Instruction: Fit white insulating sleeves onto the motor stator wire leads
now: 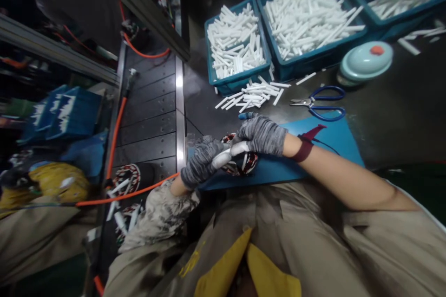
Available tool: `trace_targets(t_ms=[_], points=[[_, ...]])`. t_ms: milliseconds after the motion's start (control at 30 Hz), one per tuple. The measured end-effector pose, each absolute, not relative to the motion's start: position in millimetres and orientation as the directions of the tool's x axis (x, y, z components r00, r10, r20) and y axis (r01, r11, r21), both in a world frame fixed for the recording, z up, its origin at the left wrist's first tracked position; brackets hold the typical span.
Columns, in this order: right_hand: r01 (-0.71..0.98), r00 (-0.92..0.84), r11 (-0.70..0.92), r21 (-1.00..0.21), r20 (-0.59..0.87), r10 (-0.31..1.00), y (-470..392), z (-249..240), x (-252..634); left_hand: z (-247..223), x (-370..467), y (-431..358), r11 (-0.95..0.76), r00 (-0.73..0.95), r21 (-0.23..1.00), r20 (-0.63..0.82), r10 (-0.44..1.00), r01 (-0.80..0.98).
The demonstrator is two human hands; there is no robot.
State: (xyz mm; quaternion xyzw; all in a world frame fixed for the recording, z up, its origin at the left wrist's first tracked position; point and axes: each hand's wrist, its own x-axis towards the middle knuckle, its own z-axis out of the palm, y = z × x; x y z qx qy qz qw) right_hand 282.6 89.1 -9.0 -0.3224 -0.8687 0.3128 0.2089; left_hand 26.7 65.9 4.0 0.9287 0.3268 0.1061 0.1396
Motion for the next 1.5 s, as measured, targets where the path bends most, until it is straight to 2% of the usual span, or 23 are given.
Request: trace_targets(t_ms=[200, 400, 533, 667, 767, 867, 933, 1000, 1067, 1133, 1233, 1333, 1433, 1500], points=[[0.313, -0.786, 0.539, -0.782, 0.105, 0.609, 88, -8, 292, 1, 25, 65, -0.713, 0.753, 0.352, 0.036, 0.657, 0.606], [0.19, -0.763, 0.365, -0.912, 0.097, 0.64, 86, 0, 287, 1, 19, 55, -0.711, 0.742, 0.418, 0.116, 0.66, 0.566], [0.204, -0.739, 0.294, -0.934, 0.05, 0.672, 85, 1, 281, 2, 17, 54, -0.689, 0.749, 0.446, 0.06, 0.66, 0.571], [0.24, -0.742, 0.256, -0.936, -0.007, 0.671, 86, 3, 279, 5, 17, 55, -0.693, 0.761, 0.488, 0.085, 0.643, 0.531], [0.368, -0.735, 0.281, -0.886, -0.093, 0.671, 87, 10, 273, 10, 22, 58, -0.675, 0.757, 0.515, 0.075, 0.649, 0.528], [0.565, -0.712, 0.399, -0.722, -0.183, 0.678, 84, 19, 262, 17, 32, 62, -0.663, 0.759, 0.492, 0.008, 0.651, 0.564], [0.668, -0.668, 0.484, -0.566, -0.169, 0.724, 77, 21, 259, 22, 38, 65, -0.681, 0.761, 0.417, -0.041, 0.648, 0.602], [0.696, -0.638, 0.529, -0.486, -0.081, 0.766, 68, 17, 264, 27, 42, 69, -0.702, 0.761, 0.323, -0.105, 0.641, 0.635], [0.642, -0.621, 0.536, -0.549, 0.038, 0.783, 60, 9, 278, 34, 44, 74, -0.716, 0.756, 0.245, -0.19, 0.626, 0.654], [0.522, -0.576, 0.473, -0.71, 0.115, 0.809, 55, -1, 297, 40, 48, 80, -0.732, 0.757, 0.211, -0.293, 0.584, 0.647], [0.308, -0.475, 0.213, -0.927, 0.044, 0.879, 55, -13, 315, 46, 65, 87, -0.768, 0.775, 0.232, -0.414, 0.478, 0.597], [0.176, -0.426, 0.023, -0.984, -0.055, 0.903, 56, -21, 316, 48, 92, 87, -0.783, 0.77, 0.18, -0.408, 0.491, 0.595], [0.133, -0.363, -0.018, -0.991, -0.066, 0.929, 52, -25, 311, 45, 105, 81, -0.795, 0.782, 0.135, -0.337, 0.524, 0.591], [0.135, -0.312, -0.007, -0.991, -0.049, 0.949, 45, -26, 311, 40, 92, 77, -0.787, 0.795, 0.153, -0.247, 0.555, 0.597]])
